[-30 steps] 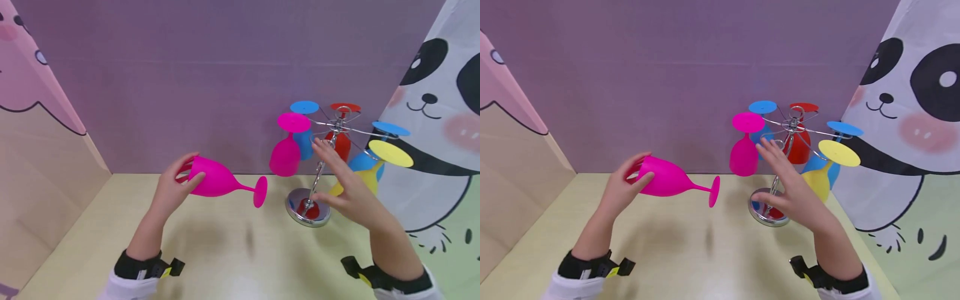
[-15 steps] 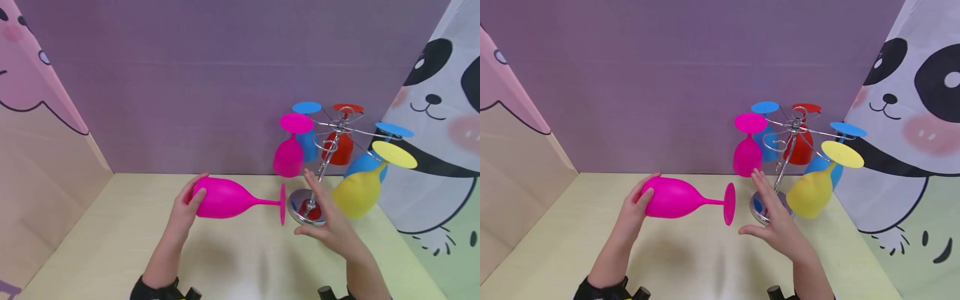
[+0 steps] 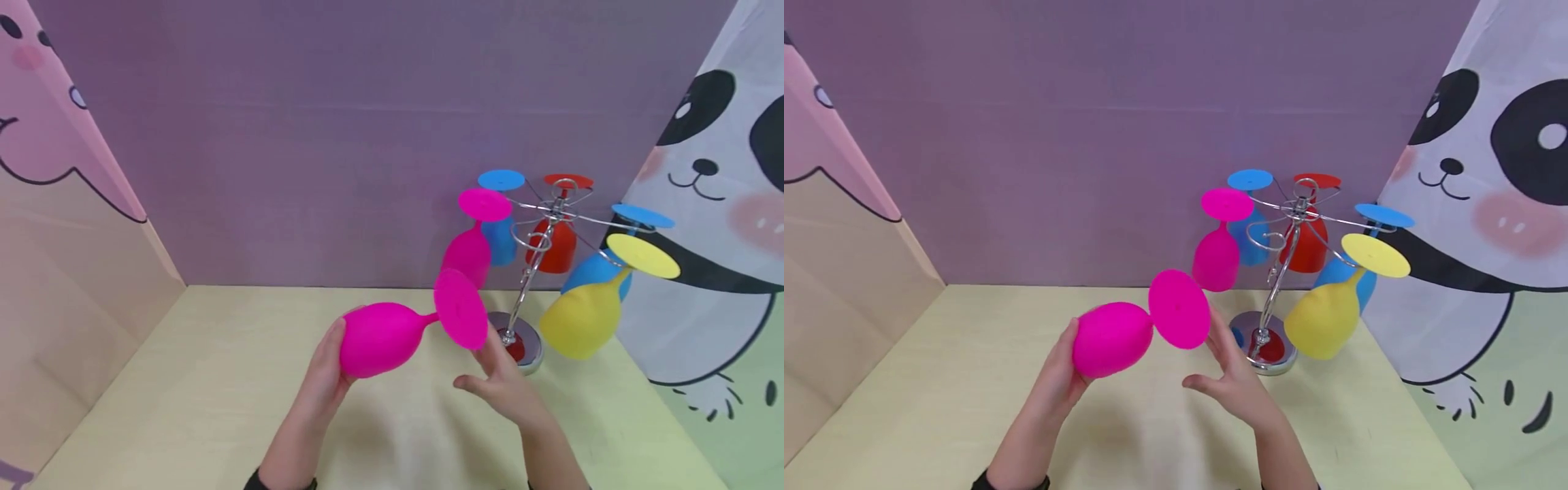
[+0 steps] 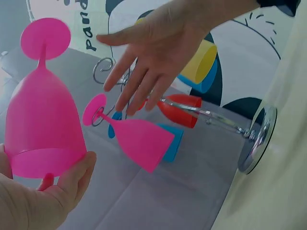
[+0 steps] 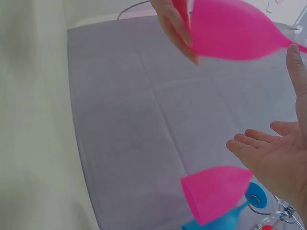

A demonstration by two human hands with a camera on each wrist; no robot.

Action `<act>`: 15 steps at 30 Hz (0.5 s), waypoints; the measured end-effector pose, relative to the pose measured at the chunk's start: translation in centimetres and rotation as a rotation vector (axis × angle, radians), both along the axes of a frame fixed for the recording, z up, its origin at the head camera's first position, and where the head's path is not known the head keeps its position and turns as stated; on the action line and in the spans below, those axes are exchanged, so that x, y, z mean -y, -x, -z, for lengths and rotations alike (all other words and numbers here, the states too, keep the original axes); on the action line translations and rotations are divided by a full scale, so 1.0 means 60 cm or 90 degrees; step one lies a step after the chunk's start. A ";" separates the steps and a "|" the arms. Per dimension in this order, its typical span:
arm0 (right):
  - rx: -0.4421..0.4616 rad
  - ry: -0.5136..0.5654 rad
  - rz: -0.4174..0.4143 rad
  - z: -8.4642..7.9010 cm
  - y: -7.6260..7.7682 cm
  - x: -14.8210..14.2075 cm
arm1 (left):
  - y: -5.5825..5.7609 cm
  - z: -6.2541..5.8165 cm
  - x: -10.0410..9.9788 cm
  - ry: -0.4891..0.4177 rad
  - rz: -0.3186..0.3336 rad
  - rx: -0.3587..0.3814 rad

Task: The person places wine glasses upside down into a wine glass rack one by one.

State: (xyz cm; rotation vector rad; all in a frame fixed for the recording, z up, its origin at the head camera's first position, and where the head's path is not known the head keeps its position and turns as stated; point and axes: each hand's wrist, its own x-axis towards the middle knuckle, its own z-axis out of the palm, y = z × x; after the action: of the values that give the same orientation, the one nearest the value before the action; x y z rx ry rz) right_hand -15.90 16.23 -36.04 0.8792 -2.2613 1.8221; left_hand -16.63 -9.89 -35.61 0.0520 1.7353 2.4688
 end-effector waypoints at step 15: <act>0.014 0.065 -0.032 0.008 -0.002 0.032 | 0.001 0.027 -0.045 -0.169 0.164 0.117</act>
State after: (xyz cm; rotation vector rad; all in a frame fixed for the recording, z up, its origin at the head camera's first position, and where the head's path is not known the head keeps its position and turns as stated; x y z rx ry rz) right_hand -15.77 14.34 -36.55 0.9115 -2.1563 1.9582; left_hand -16.67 -7.17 -37.24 0.0656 1.2383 2.4079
